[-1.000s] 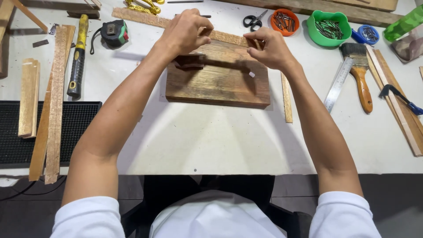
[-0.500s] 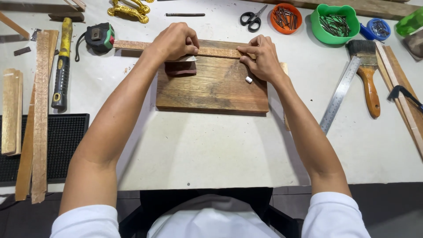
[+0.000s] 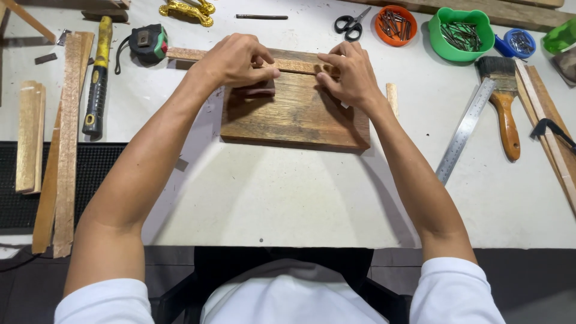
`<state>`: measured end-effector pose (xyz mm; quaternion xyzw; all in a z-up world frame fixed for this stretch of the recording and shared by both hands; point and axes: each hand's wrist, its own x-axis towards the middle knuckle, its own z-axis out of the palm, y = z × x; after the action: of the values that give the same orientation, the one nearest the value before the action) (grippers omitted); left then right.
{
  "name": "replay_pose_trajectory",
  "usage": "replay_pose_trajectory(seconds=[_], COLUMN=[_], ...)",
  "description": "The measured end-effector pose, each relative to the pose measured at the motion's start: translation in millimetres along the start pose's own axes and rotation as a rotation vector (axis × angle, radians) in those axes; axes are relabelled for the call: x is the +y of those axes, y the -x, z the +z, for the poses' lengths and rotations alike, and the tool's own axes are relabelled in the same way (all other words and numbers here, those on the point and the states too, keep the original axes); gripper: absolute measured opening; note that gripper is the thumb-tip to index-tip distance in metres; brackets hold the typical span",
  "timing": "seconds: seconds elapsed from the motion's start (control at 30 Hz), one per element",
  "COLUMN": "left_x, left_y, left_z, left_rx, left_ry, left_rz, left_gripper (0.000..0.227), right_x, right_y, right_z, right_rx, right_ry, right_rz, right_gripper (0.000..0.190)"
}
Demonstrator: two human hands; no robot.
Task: The person measures thin wood strips against a steel ruler, marks them with a pencil, and cuts a strip with a small knife. They then position the strips on a wooden board and hammer nails through them to attach the strips, forming a frame on the board.
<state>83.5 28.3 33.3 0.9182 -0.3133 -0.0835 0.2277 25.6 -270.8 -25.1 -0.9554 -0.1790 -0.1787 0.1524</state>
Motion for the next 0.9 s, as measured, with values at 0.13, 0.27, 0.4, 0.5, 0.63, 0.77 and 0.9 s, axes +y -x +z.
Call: replay_pose_trajectory(seconds=[0.13, 0.27, 0.4, 0.5, 0.63, 0.77, 0.9], left_x=[-7, -13, -32, -46, -58, -68, -93], left_y=[23, 43, 54, 69, 92, 112, 115], left_z=[9, 17, 22, 14, -6, -19, -6], left_rx=[0.12, 0.231, 0.369, 0.439, 0.499, 0.504, 0.583], left_ry=[-0.16, -0.263, -0.246, -0.214, -0.191, -0.097, -0.165], left_rz=[0.21, 0.305, 0.384, 0.399, 0.33, 0.193, 0.263], left_gripper=[0.047, 0.015, 0.011, 0.009, 0.012, 0.014, 0.012], right_x=[-41, -81, -95, -107, -122, -130, -139], right_y=[-18, -30, -42, -51, -63, -72, -66], right_z=[13, 24, 46, 56, 65, 78, 89], right_rx=[-0.076, -0.124, -0.077, -0.015, 0.056, 0.057, 0.084], right_ry=[-0.114, -0.162, -0.127, -0.11, -0.208, -0.298, -0.302], right_rz=[-0.083, -0.193, -0.272, -0.321, -0.35, -0.276, -0.344], right_gripper=[0.043, 0.047, 0.038, 0.017, 0.002, 0.004, 0.01])
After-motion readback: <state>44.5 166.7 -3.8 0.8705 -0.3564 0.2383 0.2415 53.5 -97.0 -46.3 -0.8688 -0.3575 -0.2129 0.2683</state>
